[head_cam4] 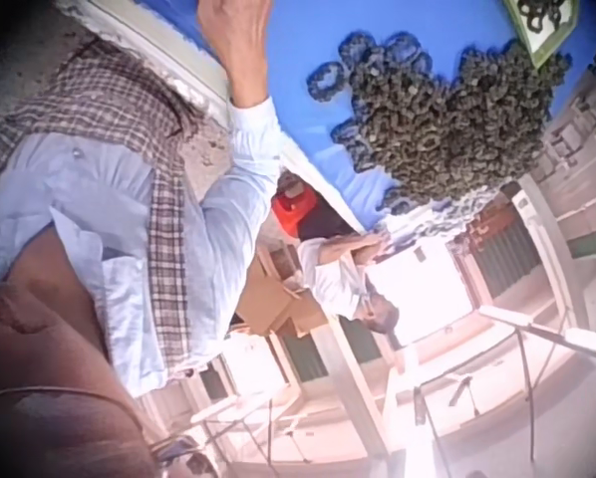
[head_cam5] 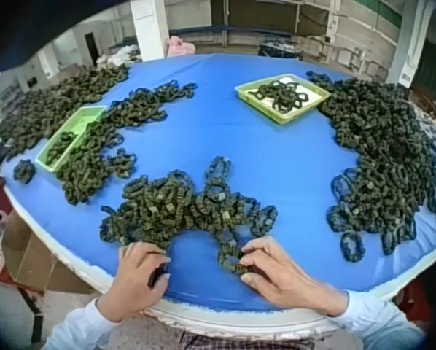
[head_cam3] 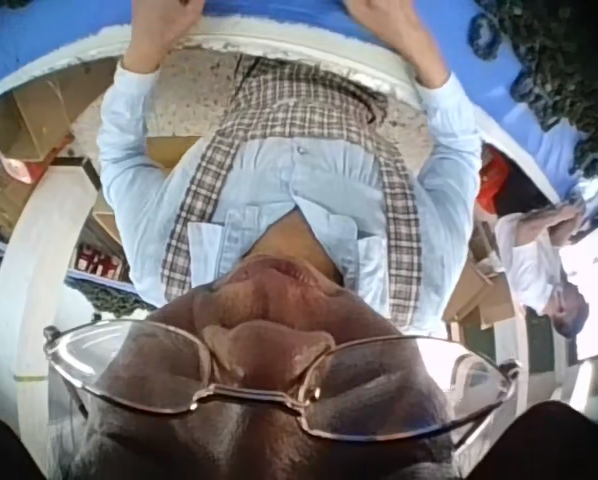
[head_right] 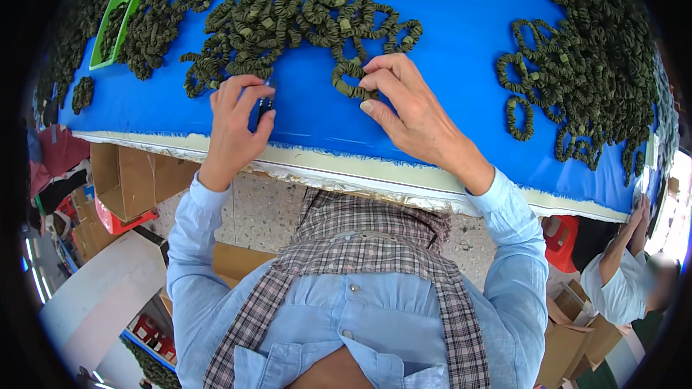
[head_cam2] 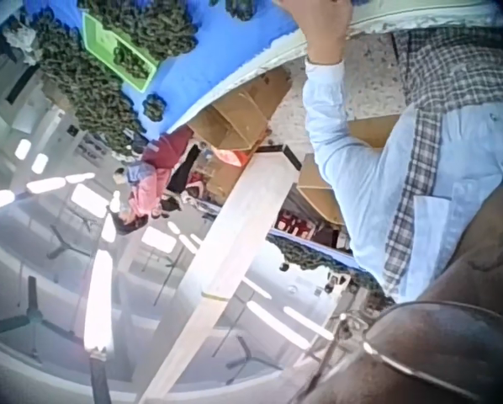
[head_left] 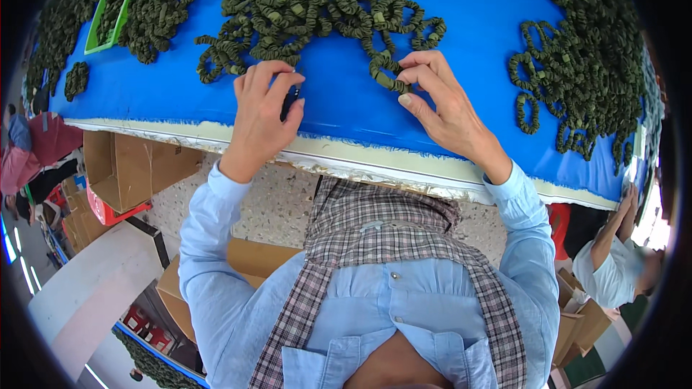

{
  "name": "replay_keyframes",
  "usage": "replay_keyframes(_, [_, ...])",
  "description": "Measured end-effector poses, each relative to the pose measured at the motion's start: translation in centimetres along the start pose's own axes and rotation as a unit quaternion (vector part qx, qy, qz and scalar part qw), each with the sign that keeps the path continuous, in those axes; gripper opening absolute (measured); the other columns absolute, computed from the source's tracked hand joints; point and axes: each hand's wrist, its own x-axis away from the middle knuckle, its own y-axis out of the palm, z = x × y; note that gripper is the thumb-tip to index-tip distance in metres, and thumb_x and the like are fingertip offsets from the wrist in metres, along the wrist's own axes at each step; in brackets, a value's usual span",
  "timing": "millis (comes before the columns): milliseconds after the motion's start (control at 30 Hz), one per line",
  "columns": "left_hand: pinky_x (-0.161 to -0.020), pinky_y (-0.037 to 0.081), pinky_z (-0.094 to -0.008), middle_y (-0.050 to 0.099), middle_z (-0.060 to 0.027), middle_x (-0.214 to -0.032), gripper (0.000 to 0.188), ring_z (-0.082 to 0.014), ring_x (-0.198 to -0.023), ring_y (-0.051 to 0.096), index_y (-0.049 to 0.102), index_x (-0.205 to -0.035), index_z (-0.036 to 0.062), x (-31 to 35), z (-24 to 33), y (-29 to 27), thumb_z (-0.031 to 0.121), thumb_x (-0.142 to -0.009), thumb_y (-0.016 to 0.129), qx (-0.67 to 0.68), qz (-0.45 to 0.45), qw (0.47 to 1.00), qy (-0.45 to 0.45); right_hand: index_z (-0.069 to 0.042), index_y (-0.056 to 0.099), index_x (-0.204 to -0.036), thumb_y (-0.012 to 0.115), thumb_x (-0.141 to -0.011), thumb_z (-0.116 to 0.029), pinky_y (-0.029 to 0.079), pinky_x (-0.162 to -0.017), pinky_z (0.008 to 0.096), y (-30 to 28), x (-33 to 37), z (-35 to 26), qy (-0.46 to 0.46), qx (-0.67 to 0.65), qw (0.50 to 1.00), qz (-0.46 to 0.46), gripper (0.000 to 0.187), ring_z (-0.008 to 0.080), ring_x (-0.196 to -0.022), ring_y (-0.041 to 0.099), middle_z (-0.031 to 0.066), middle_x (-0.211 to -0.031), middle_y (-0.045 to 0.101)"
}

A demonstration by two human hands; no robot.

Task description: The person repeatedly picks up green coiled cord segments from a blue table, joins them end-to-end by hand, and uses small scissors to trim the ends. The person places the finished joined segments back onto the table. Another person briefly adds more cord segments to the table.

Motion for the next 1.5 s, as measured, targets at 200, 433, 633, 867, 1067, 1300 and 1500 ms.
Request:
replay_keyframes(200, [-0.082, 0.048, -0.0357, 0.063, -0.0101, -0.108, 0.037, -0.0264, -0.099, 0.06, 0.063, -0.111, 0.0067, -3.4, 6.5, 2.4, -0.002, -0.075, 0.07, 0.28, 0.047, 0.959, -0.008, -0.001, 0.058, -0.104, 0.065, -0.09, -0.018, 0.046, -0.078, 0.033, -0.9, 0.6, -0.7, 0.029, -0.124, 0.989, -0.069, 0.024, 0.0218, -0.093, 0.055, 0.0083, -0.101, 0.056])
replay_keyframes(433, [-0.075, 0.053, -0.0224, 0.068, -0.0105, -0.095, 0.027, -0.0116, -0.087, 0.065, 0.058, -0.111, -0.0045, -4.7, 7.9, 6.4, 0.001, -0.087, 0.067, 0.561, 0.007, 0.808, -0.18, 0.0, 0.057, -0.113, 0.063, -0.094, -0.031, 0.046, -0.079, 0.0228, -1.1, 2.5, 0.1, 0.172, -0.438, 0.882, 0.019, 0.036, 0.0072, -0.09, 0.054, 0.0023, -0.103, 0.06])
replay_keyframes(633, [-0.08, 0.053, -0.0262, 0.067, -0.0132, -0.098, 0.03, -0.0169, -0.092, 0.066, 0.052, -0.115, -0.0027, -5.2, 9.0, 7.1, 0.002, -0.088, 0.064, 0.628, -0.034, 0.745, -0.223, 0.0, 0.058, -0.11, 0.061, -0.095, -0.025, 0.044, -0.08, 0.0219, -1.9, 3.8, 1.5, 0.207, -0.418, 0.883, 0.047, 0.029, 0.0058, -0.091, 0.053, 0.0009, -0.101, 0.059])
replay_keyframes(867, [-0.088, 0.05, -0.035, 0.067, -0.0163, -0.1, 0.026, -0.0234, -0.101, 0.064, 0.048, -0.117, -0.0024, -5.5, 8.8, 7.8, 0.014, -0.097, 0.052, 0.708, -0.072, 0.663, -0.233, 0.0, 0.059, -0.106, 0.052, -0.096, -0.023, 0.043, -0.081, 0.0263, -1.8, 3.8, 2.5, 0.236, -0.594, 0.761, 0.109, 0.026, 0.0127, -0.087, 0.056, 0.0061, -0.101, 0.062])
replay_keyframes(1067, [-0.094, 0.046, -0.0364, 0.067, -0.0153, -0.096, 0.028, -0.0249, -0.102, 0.063, 0.046, -0.119, -0.0021, -5.6, 8.7, 8.3, 0.015, -0.098, 0.052, 0.745, -0.083, 0.631, -0.201, -0.003, 0.058, -0.093, 0.05, -0.094, -0.024, 0.044, -0.091, 0.0373, -1.6, 4.0, 3.3, 0.235, -0.705, 0.661, 0.107, 0.023, 0.0224, -0.097, 0.06, 0.0116, -0.1, 0.064])
replay_keyframes(1300, [-0.09, 0.048, -0.0344, 0.066, -0.0123, -0.086, 0.028, -0.0249, -0.101, 0.063, 0.046, -0.118, -0.0021, -5.5, 8.8, 8.3, 0.017, -0.098, 0.053, 0.754, -0.092, 0.619, -0.199, -0.003, 0.057, -0.087, 0.05, -0.093, -0.025, 0.045, -0.092, 0.0421, -1.8, 3.9, 3.6, 0.239, -0.73, 0.632, 0.102, 0.023, 0.0271, -0.097, 0.06, 0.0148, -0.098, 0.064])
replay_keyframes(1500, [-0.088, 0.049, -0.0344, 0.066, -0.0124, -0.085, 0.028, -0.0251, -0.098, 0.064, 0.046, -0.118, -0.002, -5.8, 8.4, 8.3, 0.017, -0.098, 0.052, 0.719, -0.107, 0.652, -0.214, -0.003, 0.056, -0.088, 0.048, -0.095, -0.024, 0.046, -0.09, 0.041, -1.8, 3.8, 3.5, 0.223, -0.738, 0.625, 0.12, 0.024, 0.0261, -0.094, 0.06, 0.0132, -0.094, 0.062])
